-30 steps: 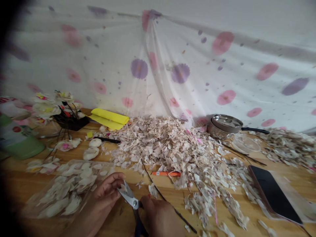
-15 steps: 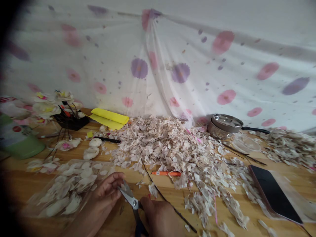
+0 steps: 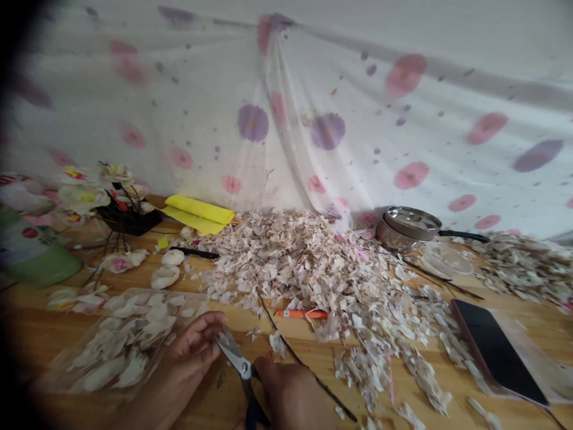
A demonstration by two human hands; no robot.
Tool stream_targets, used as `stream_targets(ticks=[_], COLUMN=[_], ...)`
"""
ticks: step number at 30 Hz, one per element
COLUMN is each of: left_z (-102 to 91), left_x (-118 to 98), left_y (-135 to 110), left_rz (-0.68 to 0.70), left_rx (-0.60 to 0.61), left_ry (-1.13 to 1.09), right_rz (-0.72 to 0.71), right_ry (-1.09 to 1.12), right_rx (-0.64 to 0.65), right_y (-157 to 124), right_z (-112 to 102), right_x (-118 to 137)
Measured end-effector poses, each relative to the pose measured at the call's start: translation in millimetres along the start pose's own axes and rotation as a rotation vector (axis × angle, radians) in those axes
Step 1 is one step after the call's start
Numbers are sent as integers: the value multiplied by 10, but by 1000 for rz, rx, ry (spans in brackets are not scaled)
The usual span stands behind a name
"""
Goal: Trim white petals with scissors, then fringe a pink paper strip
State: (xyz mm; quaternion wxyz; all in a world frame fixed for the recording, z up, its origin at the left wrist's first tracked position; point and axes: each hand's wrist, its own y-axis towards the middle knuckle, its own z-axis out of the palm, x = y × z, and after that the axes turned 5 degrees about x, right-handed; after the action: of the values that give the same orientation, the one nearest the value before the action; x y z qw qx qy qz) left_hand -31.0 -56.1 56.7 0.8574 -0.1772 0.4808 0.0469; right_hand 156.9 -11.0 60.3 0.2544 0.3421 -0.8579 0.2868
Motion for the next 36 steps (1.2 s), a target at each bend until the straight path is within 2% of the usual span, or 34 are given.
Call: stream_targets(ticks=[13, 29, 36], left_z=[-2, 22, 42], left_x=[19, -21, -55], left_y=[-2, -26, -30], left_rz=[12, -20, -22], left_rx=[0, 3, -13], left_ry=[15, 30, 40], right_rz=[10, 14, 38], right_ry=[74, -24, 5], right_rx=[-6, 7, 24], right_y=[-24, -24, -34], right_z=[-18, -18, -45], right_x=[25, 11, 40])
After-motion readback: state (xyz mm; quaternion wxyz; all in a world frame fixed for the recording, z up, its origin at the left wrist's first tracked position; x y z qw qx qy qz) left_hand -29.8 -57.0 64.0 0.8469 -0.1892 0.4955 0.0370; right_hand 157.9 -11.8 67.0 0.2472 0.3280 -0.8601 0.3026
